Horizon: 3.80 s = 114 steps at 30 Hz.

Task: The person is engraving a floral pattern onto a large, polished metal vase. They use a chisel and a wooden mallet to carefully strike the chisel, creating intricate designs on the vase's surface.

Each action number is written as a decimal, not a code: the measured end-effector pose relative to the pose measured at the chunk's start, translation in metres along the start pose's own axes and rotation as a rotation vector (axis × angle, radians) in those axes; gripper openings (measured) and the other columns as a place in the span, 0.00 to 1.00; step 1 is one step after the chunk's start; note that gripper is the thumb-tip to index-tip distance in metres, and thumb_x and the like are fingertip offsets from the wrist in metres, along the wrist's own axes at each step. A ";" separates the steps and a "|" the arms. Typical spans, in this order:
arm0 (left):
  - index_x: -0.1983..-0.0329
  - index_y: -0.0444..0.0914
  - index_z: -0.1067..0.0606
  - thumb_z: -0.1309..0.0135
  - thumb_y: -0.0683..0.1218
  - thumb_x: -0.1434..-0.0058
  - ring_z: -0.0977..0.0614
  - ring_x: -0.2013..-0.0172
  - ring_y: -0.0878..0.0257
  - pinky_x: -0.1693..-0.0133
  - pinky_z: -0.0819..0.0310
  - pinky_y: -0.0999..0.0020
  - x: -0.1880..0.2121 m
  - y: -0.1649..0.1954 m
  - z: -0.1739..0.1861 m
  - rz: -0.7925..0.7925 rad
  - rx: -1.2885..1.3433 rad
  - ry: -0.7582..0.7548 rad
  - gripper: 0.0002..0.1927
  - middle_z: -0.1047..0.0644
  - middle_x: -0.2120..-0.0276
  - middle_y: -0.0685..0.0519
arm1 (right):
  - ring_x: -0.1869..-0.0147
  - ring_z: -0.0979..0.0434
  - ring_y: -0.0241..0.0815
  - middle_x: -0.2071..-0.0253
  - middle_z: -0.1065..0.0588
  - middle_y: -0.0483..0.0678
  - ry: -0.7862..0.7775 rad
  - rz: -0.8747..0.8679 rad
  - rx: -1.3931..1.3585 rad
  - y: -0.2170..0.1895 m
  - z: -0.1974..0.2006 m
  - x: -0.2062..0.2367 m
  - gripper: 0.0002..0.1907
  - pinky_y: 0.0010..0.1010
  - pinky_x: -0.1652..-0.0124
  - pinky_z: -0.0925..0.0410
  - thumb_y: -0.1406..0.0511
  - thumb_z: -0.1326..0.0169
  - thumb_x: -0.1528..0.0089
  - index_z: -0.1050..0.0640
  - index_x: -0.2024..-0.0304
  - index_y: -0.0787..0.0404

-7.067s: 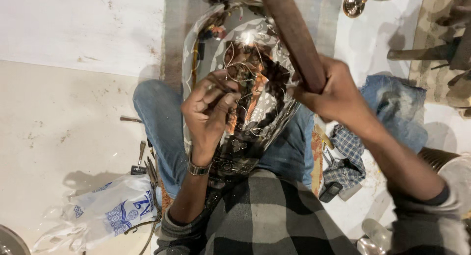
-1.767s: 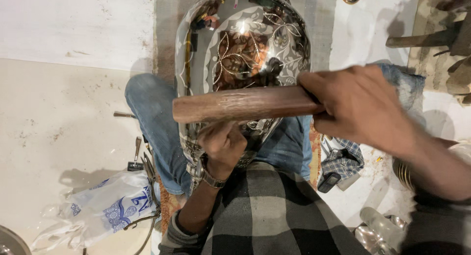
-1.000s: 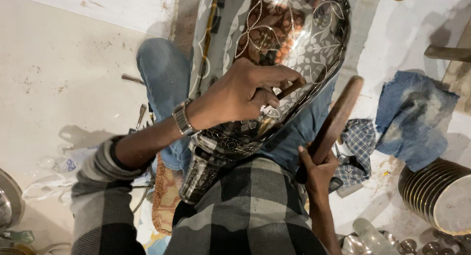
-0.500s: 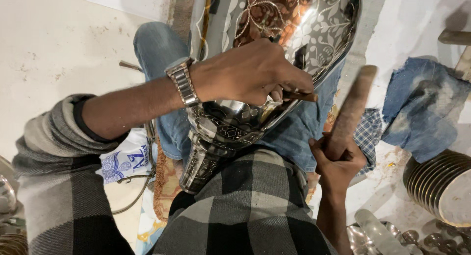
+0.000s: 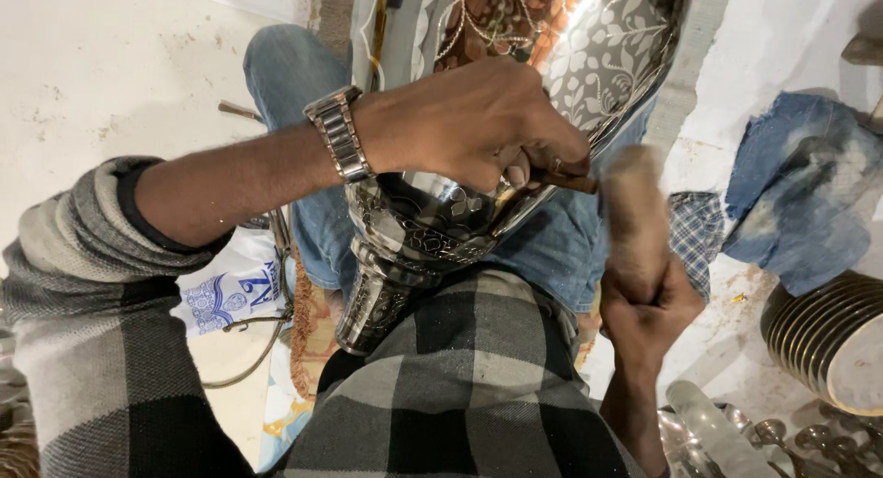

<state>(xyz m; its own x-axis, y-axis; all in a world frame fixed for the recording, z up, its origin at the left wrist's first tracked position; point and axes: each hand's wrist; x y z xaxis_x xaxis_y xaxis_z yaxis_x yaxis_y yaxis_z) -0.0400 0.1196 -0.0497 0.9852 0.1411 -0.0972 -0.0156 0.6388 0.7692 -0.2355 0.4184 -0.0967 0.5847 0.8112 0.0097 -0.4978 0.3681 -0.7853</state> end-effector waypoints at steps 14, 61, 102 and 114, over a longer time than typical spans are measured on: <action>0.41 0.50 0.24 0.42 0.39 0.40 0.20 0.69 0.74 0.73 0.26 0.71 0.000 -0.008 -0.020 0.138 -0.049 -0.227 0.23 0.24 0.70 0.64 | 0.66 0.25 0.33 0.67 0.24 0.46 0.019 0.017 -0.207 0.016 -0.022 0.021 0.08 0.22 0.63 0.31 0.76 0.35 0.39 0.23 0.64 0.66; 0.58 0.52 0.23 0.37 0.39 0.53 0.25 0.60 0.63 0.65 0.28 0.66 -0.002 -0.031 -0.034 -0.299 -0.064 -0.118 0.20 0.27 0.66 0.61 | 0.72 0.32 0.35 0.73 0.30 0.45 0.077 0.090 -0.192 0.044 -0.049 0.042 0.14 0.24 0.68 0.35 0.76 0.37 0.37 0.29 0.72 0.63; 0.73 0.42 0.18 0.35 0.40 0.52 0.26 0.68 0.65 0.72 0.37 0.67 -0.004 0.000 -0.035 -0.257 0.010 -0.443 0.04 0.24 0.72 0.57 | 0.57 0.25 0.46 0.59 0.28 0.58 0.227 0.492 -0.070 0.093 -0.075 0.065 0.11 0.34 0.56 0.27 0.72 0.43 0.32 0.32 0.58 0.75; 0.70 0.42 0.16 0.35 0.38 0.55 0.21 0.68 0.60 0.73 0.33 0.70 0.003 -0.003 -0.036 -0.436 0.143 -0.219 0.09 0.20 0.67 0.49 | 0.67 0.26 0.38 0.67 0.26 0.50 0.170 0.277 -0.118 0.112 -0.078 0.074 0.08 0.26 0.64 0.30 0.73 0.42 0.30 0.30 0.60 0.64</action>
<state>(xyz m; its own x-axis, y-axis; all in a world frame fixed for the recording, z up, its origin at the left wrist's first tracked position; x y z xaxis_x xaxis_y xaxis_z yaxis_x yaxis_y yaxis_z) -0.0429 0.1457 -0.0750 0.9076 -0.2876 -0.3059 0.4139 0.4911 0.7665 -0.1979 0.4847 -0.2324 0.5408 0.7822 -0.3094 -0.5809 0.0812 -0.8099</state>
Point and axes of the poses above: each hand's wrist, its own x-axis away from the middle knuckle, its own z-axis out of the back of the hand, y = z × x
